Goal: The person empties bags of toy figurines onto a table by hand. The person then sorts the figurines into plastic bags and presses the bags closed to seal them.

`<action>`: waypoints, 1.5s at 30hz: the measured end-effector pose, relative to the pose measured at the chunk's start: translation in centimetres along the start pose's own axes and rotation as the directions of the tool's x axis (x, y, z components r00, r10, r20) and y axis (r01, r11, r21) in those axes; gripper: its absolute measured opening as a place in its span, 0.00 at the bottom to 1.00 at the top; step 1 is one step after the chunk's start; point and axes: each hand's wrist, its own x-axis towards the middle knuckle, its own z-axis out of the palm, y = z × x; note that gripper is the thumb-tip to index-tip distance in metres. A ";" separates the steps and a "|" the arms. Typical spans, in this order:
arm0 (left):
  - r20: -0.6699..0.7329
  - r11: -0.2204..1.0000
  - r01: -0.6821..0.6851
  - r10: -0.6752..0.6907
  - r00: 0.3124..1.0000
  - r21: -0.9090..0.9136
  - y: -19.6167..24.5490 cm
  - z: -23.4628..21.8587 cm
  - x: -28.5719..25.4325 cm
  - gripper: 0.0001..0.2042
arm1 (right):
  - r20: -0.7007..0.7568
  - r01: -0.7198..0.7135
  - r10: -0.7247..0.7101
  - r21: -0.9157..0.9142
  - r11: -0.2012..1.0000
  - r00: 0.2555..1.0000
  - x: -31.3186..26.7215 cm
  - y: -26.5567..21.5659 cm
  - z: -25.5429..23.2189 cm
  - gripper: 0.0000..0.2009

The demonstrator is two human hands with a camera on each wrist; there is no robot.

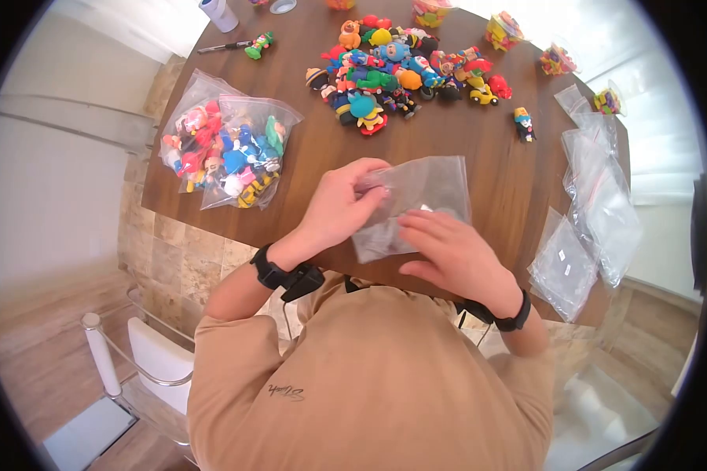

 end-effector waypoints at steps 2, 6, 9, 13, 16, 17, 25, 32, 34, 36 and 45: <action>-0.087 0.996 -0.048 0.054 0.995 0.074 -0.6 -1.4 -0.2 0.16 | -0.135 -0.244 0.244 0.016 0.970 0.960 -1.5 1.2 -1.2 0.23; -0.032 0.992 -0.120 0.119 0.992 -0.043 0.5 -3.7 -0.6 0.17 | -0.290 -0.528 0.679 0.454 0.718 0.674 -2.8 5.1 -1.1 0.27; 0.087 0.988 -0.133 0.141 0.986 -0.082 2.0 -4.7 -1.5 0.19 | -0.050 -0.370 0.746 0.845 0.386 0.665 -1.7 6.3 0.6 0.23; 0.125 0.979 -0.071 0.095 0.988 -0.189 2.4 -5.8 -1.7 0.22 | 0.338 -0.477 0.566 0.871 0.114 0.752 -1.0 6.8 -0.8 0.10; 0.036 0.977 0.029 -0.022 0.999 -0.212 1.4 -6.6 -1.2 0.24 | 0.375 -0.561 0.542 0.796 0.227 0.752 -0.9 6.7 -1.5 0.07; -0.124 0.997 -0.067 0.062 0.990 -0.033 1.1 -6.1 -1.2 0.25 | 0.374 -0.563 0.549 0.796 0.224 0.747 -0.8 6.6 -1.5 0.07; 0.009 0.782 -0.331 0.384 0.923 0.528 2.0 2.0 -2.3 0.11 | 0.296 -0.453 0.547 0.874 0.175 0.783 1.3 5.2 1.4 0.09; 0.043 0.917 -0.202 0.199 0.979 0.344 -0.4 3.4 -0.6 0.09 | 0.294 -0.453 0.487 0.856 0.248 0.822 1.2 5.3 2.6 0.11; 0.041 0.963 -0.160 0.154 0.987 0.217 -1.0 2.9 -0.8 0.08 | 0.311 -0.484 0.488 0.830 0.278 0.815 1.2 5.3 2.5 0.11; 0.042 0.991 -0.021 0.016 0.999 0.130 -1.2 2.1 -1.3 0.06 | 0.328 -0.511 0.487 0.802 0.309 0.809 1.4 5.5 2.4 0.11; -0.136 0.882 -0.154 0.237 0.962 0.446 -0.7 0.8 -2.2 0.07 | -0.173 -0.470 0.494 0.161 0.868 0.852 6.2 9.5 -3.6 0.13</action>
